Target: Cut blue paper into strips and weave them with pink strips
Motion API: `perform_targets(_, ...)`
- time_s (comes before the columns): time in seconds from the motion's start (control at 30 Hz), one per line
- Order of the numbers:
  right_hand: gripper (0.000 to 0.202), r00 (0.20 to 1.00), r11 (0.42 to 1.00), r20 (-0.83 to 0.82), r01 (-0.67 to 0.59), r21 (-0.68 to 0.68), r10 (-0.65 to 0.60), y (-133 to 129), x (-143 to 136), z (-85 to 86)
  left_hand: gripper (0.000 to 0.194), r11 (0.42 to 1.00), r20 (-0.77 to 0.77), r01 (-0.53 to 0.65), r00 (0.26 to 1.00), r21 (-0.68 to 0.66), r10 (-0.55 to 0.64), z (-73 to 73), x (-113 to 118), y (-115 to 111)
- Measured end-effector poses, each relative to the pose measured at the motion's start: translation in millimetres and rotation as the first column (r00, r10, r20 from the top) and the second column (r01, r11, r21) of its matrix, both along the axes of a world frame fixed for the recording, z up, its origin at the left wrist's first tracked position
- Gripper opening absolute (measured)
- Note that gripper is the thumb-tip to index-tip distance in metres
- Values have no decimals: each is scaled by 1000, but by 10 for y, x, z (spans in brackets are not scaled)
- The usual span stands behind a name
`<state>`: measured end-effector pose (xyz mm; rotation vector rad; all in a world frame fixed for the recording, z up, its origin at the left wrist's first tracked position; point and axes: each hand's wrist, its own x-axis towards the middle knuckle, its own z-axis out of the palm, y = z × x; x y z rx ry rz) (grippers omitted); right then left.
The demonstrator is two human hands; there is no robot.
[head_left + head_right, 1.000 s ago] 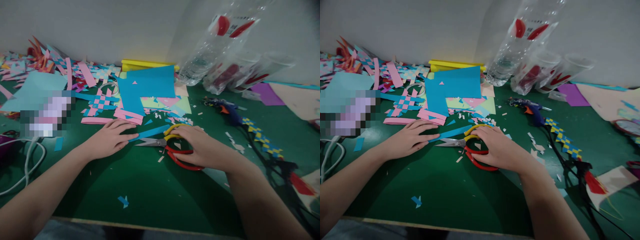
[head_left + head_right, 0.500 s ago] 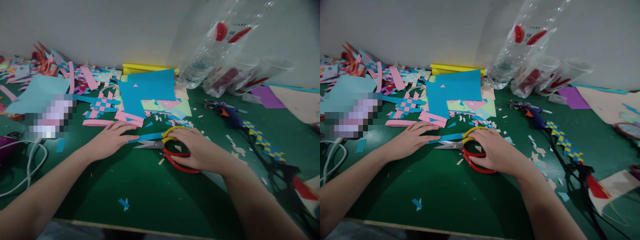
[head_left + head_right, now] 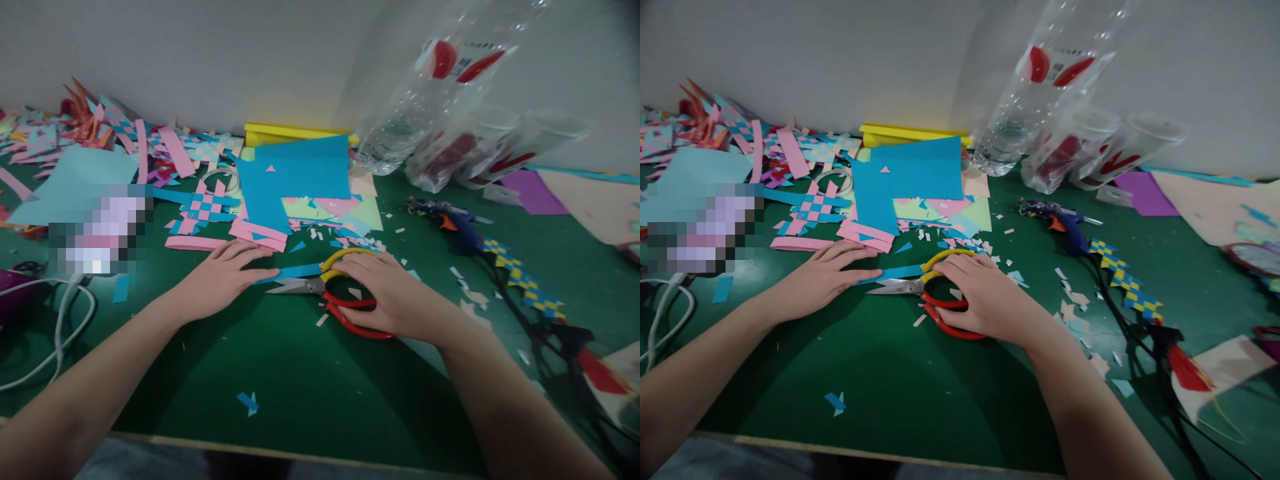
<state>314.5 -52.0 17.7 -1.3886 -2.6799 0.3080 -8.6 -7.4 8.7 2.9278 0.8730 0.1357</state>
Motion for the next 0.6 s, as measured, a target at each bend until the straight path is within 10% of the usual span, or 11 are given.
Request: perform_targets(0.6, 39, 1000, 999, -8, -4, -39, 3, -47, -70, 88, 51, 1000, 26, -14, 1000, -1, 15, 7, 41, -24)
